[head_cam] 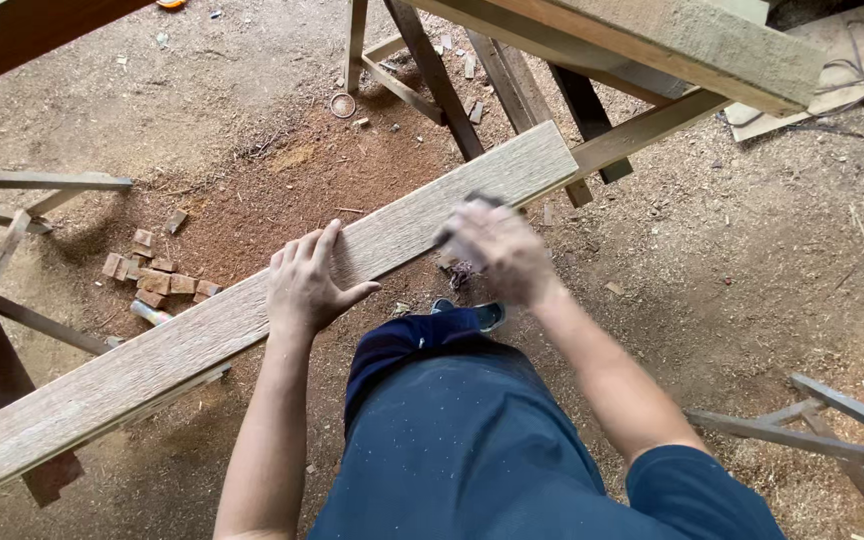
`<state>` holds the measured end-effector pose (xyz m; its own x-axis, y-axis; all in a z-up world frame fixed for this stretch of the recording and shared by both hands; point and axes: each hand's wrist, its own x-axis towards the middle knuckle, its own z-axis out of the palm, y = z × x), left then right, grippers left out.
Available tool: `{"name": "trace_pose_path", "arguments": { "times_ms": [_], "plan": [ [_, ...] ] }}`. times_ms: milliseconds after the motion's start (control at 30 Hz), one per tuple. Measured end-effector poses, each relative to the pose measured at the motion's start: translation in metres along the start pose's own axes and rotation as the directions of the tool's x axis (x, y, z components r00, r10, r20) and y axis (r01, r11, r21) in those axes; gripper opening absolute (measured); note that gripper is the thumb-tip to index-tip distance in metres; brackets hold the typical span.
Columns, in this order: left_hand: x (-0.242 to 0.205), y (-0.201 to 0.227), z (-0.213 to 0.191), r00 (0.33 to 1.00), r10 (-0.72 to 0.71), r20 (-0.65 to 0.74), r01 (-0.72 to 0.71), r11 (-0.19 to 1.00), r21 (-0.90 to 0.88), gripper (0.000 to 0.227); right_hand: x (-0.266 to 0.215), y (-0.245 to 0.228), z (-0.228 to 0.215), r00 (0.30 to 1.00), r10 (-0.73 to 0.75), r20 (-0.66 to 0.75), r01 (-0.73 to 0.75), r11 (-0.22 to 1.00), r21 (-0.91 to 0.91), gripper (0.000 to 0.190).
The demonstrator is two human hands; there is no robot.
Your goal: The person sands a wooden beam by hand using a piece of sandpaper, moving it back and forth across different sections of the wood surface.
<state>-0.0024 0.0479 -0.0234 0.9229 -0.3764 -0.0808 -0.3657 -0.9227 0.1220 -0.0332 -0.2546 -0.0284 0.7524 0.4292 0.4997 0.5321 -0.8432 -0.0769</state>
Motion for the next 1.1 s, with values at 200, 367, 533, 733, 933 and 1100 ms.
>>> {"name": "trace_pose_path", "arguments": {
  "times_ms": [200, 367, 533, 733, 933, 1100],
  "plan": [
    [0.001, 0.003, 0.001, 1.0, -0.011, 0.01, 0.011, 0.999, 0.031, 0.112, -0.014, 0.038, -0.003, 0.987, 0.159, -0.037, -0.159, 0.987, -0.005, 0.021],
    [-0.001, 0.002, -0.003, 1.0, -0.014, -0.004, 0.014, 1.0, -0.007, 0.113, -0.005, -0.023, 0.011, 0.992, 0.105, -0.076, -0.079, 0.954, 0.288, 0.022],
    [0.001, 0.0, -0.003, 1.0, -0.005, 0.002, 0.005, 1.0, -0.018, 0.108, -0.032, 0.053, -0.003, 0.923, 0.266, -0.279, -0.332, 0.917, -0.223, 0.025],
    [0.001, 0.003, -0.003, 1.0, -0.029, -0.008, 0.028, 0.999, -0.029, 0.107, -0.015, -0.011, 0.02, 0.983, 0.178, -0.046, -0.172, 0.98, 0.102, 0.03],
    [0.0, 0.002, 0.002, 0.999, -0.019, -0.028, 0.018, 0.999, -0.032, 0.11, 0.016, 0.038, -0.002, 0.978, 0.197, -0.067, -0.195, 0.98, 0.025, 0.024],
    [0.001, 0.002, 0.002, 0.999, -0.042, 0.016, 0.043, 0.998, -0.042, 0.11, 0.012, -0.025, 0.016, 0.997, -0.006, -0.072, 0.022, 0.974, 0.225, 0.024]
  ]
}}
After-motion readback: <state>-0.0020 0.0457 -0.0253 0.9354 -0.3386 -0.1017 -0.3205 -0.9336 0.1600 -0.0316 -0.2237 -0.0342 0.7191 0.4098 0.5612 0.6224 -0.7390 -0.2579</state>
